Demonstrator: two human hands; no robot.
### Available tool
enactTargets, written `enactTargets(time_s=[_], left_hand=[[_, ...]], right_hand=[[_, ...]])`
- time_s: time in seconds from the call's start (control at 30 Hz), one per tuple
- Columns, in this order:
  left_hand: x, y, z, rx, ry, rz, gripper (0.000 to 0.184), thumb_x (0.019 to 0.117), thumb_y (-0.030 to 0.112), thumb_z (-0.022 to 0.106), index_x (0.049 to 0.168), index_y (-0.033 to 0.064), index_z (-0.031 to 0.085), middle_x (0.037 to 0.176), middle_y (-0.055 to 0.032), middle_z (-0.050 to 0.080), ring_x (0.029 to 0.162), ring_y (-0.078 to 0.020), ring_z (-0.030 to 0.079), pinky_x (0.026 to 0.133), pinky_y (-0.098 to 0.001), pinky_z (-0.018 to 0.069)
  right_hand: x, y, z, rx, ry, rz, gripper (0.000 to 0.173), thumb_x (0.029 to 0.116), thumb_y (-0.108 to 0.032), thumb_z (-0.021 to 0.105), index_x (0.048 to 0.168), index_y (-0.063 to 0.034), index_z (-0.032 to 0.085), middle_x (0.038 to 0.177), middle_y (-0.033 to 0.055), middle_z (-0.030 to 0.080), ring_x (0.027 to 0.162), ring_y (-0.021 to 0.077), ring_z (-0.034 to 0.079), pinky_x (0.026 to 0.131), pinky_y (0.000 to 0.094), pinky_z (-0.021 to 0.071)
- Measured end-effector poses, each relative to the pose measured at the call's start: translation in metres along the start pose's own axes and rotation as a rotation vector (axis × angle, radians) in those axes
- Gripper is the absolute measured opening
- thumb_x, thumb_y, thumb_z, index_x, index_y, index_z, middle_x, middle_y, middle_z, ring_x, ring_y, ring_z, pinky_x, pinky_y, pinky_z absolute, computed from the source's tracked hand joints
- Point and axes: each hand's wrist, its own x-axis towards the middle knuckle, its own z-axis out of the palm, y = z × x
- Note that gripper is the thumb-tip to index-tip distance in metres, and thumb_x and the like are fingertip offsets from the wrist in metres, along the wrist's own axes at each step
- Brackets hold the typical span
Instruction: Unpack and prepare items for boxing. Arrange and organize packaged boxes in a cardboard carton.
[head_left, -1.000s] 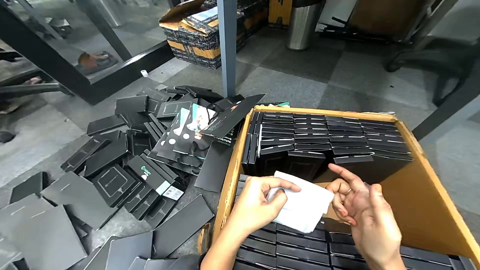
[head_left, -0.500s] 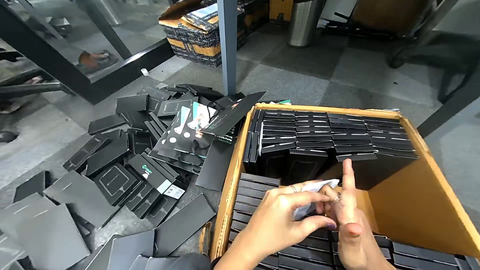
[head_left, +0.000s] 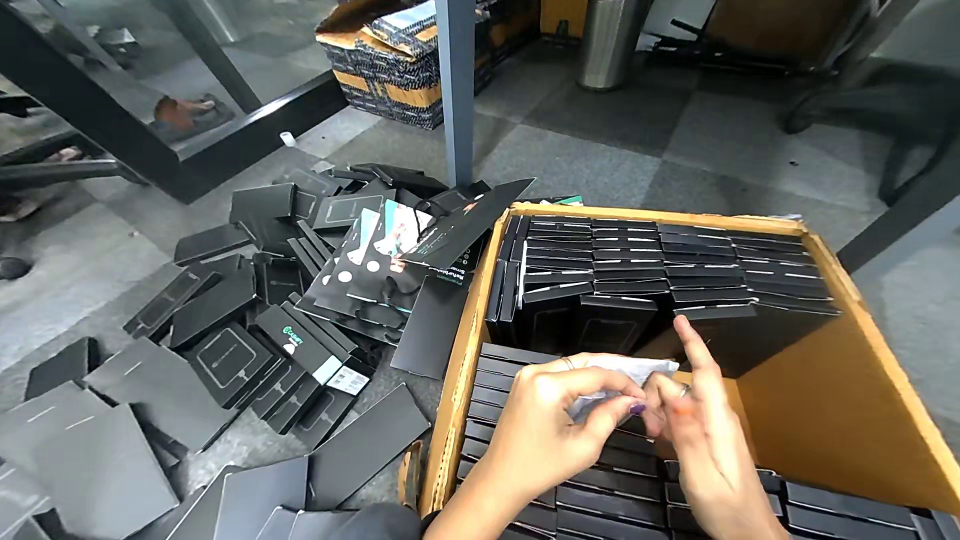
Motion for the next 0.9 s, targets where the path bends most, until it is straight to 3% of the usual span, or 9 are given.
enactTargets(time_s=[0.1,0.17,0.27,0.5,0.6,0.67,0.73,0.8,0.9], left_hand=[[0.001,0.000,-0.004,0.001,0.008,-0.007,0.008,0.0907,0.008,0.070,0.089,0.0047,0.077,0.094,-0.0016,0.076,0.088,-0.0017,0.071,0.078,-0.0177,0.0588],[0.002,-0.001,-0.006,-0.006,0.004,-0.024,0.009,0.0917,0.011,0.070,0.090,0.0058,0.077,0.091,0.0002,0.075,0.085,-0.0006,0.069,0.076,-0.0170,0.0576],[0.004,-0.003,-0.012,-0.048,-0.027,-0.056,0.009,0.0931,0.010,0.069,0.091,0.0049,0.076,0.102,-0.0028,0.077,0.100,-0.0058,0.071,0.086,-0.0222,0.0592],[0.008,0.004,-0.066,0.128,0.072,-0.191,0.018,0.1005,0.012,0.059,0.100,0.0017,0.075,0.121,-0.0049,0.072,0.101,-0.0065,0.070,0.089,-0.0254,0.0586],[-0.001,0.000,-0.104,0.385,0.190,-0.282,0.014,0.0981,0.010,0.064,0.105,0.0035,0.075,0.108,-0.0034,0.075,0.093,-0.0066,0.072,0.086,-0.0270,0.0597],[-0.007,-0.003,-0.123,0.584,0.320,-0.393,0.011,0.0942,0.008,0.071,0.103,0.0052,0.076,0.088,-0.0041,0.076,0.072,-0.0079,0.070,0.070,-0.0294,0.0597],[-0.010,-0.005,-0.133,0.778,0.433,-0.531,0.007,0.0921,0.009,0.075,0.098,0.0079,0.078,0.082,-0.0078,0.074,0.060,-0.0155,0.064,0.061,-0.0403,0.0533],[-0.010,-0.004,-0.136,0.880,0.501,-0.629,0.009,0.0914,0.007,0.076,0.101,0.0065,0.078,0.089,-0.0114,0.075,0.063,-0.0237,0.062,0.063,-0.0498,0.0482],[-0.009,-0.004,-0.139,0.897,0.475,-0.750,0.036,0.0893,0.006,0.078,0.124,0.0023,0.070,0.107,-0.0175,0.075,0.084,-0.0360,0.071,0.077,-0.0601,0.0513]], right_hand=[[0.005,0.003,-0.005,0.021,0.076,0.118,0.056,0.1044,-0.038,0.052,0.149,-0.0053,0.045,0.068,-0.0136,0.053,0.056,-0.0066,0.048,0.052,0.0097,0.0409],[0.007,0.004,-0.006,0.075,0.092,0.127,0.036,0.0991,-0.030,0.061,0.129,-0.0102,0.064,0.066,-0.0141,0.055,0.054,-0.0061,0.048,0.050,0.0088,0.0399],[0.007,0.004,-0.007,0.125,0.143,0.111,0.011,0.0938,-0.023,0.068,0.101,-0.0161,0.071,0.068,-0.0151,0.063,0.058,-0.0071,0.057,0.055,0.0080,0.0471],[0.014,0.009,-0.023,0.140,0.367,0.085,0.005,0.0963,-0.021,0.067,0.100,-0.0191,0.069,0.084,-0.0163,0.068,0.067,-0.0062,0.059,0.061,0.0100,0.0496],[0.013,0.012,-0.024,0.140,0.417,0.082,0.005,0.0954,-0.020,0.067,0.099,-0.0179,0.069,0.089,-0.0142,0.065,0.072,-0.0039,0.060,0.065,0.0112,0.0516],[0.013,0.012,-0.022,0.118,0.420,0.078,0.007,0.0944,-0.021,0.068,0.099,-0.0169,0.070,0.092,-0.0132,0.064,0.075,-0.0035,0.061,0.068,0.0115,0.0523],[0.012,0.012,-0.021,0.105,0.416,0.078,0.008,0.0942,-0.022,0.068,0.099,-0.0156,0.070,0.094,-0.0119,0.064,0.078,-0.0025,0.061,0.069,0.0124,0.0528],[0.012,0.012,-0.021,0.102,0.420,0.087,0.009,0.0937,-0.021,0.068,0.099,-0.0150,0.070,0.096,-0.0109,0.064,0.080,-0.0021,0.062,0.070,0.0126,0.0533],[0.012,0.011,-0.021,0.100,0.422,0.103,0.008,0.0933,-0.021,0.068,0.098,-0.0153,0.070,0.098,-0.0103,0.063,0.082,-0.0015,0.062,0.072,0.0128,0.0541]])
